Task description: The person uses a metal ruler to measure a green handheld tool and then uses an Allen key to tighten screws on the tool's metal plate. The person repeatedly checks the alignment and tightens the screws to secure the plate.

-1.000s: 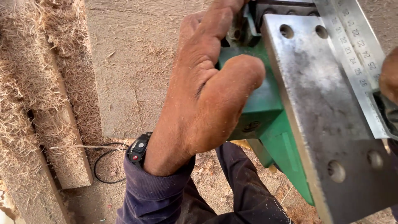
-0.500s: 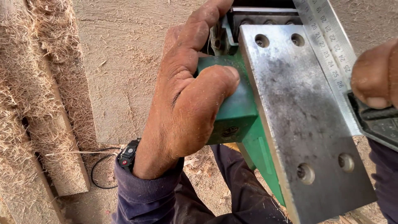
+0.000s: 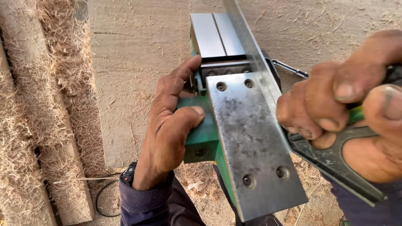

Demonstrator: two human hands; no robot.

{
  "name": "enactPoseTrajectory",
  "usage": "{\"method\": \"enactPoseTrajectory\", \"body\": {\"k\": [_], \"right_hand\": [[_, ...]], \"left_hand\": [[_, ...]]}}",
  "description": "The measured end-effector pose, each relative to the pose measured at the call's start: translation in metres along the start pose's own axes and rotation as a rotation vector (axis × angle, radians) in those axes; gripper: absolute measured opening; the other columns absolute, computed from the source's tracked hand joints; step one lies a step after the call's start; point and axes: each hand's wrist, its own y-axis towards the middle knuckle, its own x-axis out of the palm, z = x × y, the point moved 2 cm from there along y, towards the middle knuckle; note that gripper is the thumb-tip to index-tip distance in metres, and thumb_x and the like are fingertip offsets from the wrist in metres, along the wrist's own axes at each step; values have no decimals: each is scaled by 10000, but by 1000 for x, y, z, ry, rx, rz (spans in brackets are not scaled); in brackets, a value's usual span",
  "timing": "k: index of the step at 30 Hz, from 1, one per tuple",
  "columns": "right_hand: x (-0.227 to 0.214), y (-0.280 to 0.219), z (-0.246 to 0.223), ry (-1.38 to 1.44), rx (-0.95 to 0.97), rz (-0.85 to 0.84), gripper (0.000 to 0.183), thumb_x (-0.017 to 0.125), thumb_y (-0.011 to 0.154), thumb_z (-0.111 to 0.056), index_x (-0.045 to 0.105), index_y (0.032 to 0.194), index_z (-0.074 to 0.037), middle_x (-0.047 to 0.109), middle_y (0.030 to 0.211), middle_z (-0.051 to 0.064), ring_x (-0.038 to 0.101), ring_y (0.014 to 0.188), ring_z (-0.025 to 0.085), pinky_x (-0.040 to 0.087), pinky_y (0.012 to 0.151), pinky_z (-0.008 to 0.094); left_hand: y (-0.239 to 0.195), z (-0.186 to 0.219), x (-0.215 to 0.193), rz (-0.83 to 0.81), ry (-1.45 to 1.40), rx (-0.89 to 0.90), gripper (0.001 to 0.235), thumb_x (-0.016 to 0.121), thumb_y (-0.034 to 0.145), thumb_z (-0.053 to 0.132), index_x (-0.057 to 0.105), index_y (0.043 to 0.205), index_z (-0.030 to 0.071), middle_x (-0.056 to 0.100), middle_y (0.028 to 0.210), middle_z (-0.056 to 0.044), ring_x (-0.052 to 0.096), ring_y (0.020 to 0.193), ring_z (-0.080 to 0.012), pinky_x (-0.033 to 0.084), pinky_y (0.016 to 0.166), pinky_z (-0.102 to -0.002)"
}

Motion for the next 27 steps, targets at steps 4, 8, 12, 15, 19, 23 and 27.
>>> {"method": "enactPoseTrajectory", "body": {"k": [4, 8, 12, 15, 19, 23, 27], "right_hand": [[8, 2, -18, -217, 38, 23, 199, 605, 1114, -386, 556, 1135, -194, 544, 731, 38, 544, 635, 170, 515, 710, 504], [-1, -8, -6, -140, 30, 88, 182, 590, 1121, -352, 542, 1147, -178, 535, 749, 59, 546, 633, 202, 511, 681, 541], [-28, -23, 13, 40, 0, 194, 132, 566, 1130, -281, 552, 1145, -151, 543, 774, 52, 501, 681, 244, 423, 618, 526], [-60, -27, 18, 12, 4, 12, 160, 584, 1100, -299, 559, 1227, -205, 600, 856, 10, 557, 737, 235, 445, 675, 539], [-76, 2, 16, 11, 23, -469, 329, 576, 1067, -302, 527, 1392, -283, 671, 1013, -34, 683, 867, 232, 510, 805, 598], [-37, -11, 13, -85, -44, -317, 599, 840, 867, -163, 530, 1361, -298, 652, 1014, -90, 714, 862, 127, 574, 830, 531], [-122, -44, 73, -71, -149, -331, 483, 873, 780, -160, 626, 1171, -301, 686, 1037, -84, 610, 895, 115, 556, 815, 432]], "left_hand": [[3, -1, 3, -2, -49, 3, 796, 519, 776, 204, 487, 1560, 69, 544, 1401, -108, 547, 1096, -235, 461, 1061, -375], [3, 3, 4, 6, 1, -15, 804, 517, 763, 203, 490, 1556, 80, 554, 1387, -101, 556, 1125, -231, 460, 1070, -368], [1, 0, 3, -3, -38, -2, 799, 520, 782, 213, 477, 1567, 70, 536, 1391, -126, 556, 1165, -250, 438, 1111, -379], [1, 2, 1, -2, 13, 22, 796, 529, 787, 232, 492, 1567, 76, 555, 1378, -142, 548, 1208, -261, 414, 1142, -396], [2, 9, 0, -17, 79, 18, 771, 516, 776, 275, 481, 1529, 113, 525, 1364, -151, 547, 1195, -280, 447, 1080, -429], [1, 6, -3, -52, 161, 118, 754, 505, 800, 300, 464, 1530, 113, 544, 1381, -187, 531, 1225, -346, 432, 1081, -474], [1, 2, -7, -55, 151, 97, 781, 511, 805, 330, 428, 1552, 118, 538, 1353, -200, 543, 1219, -357, 432, 1086, -478]]}}
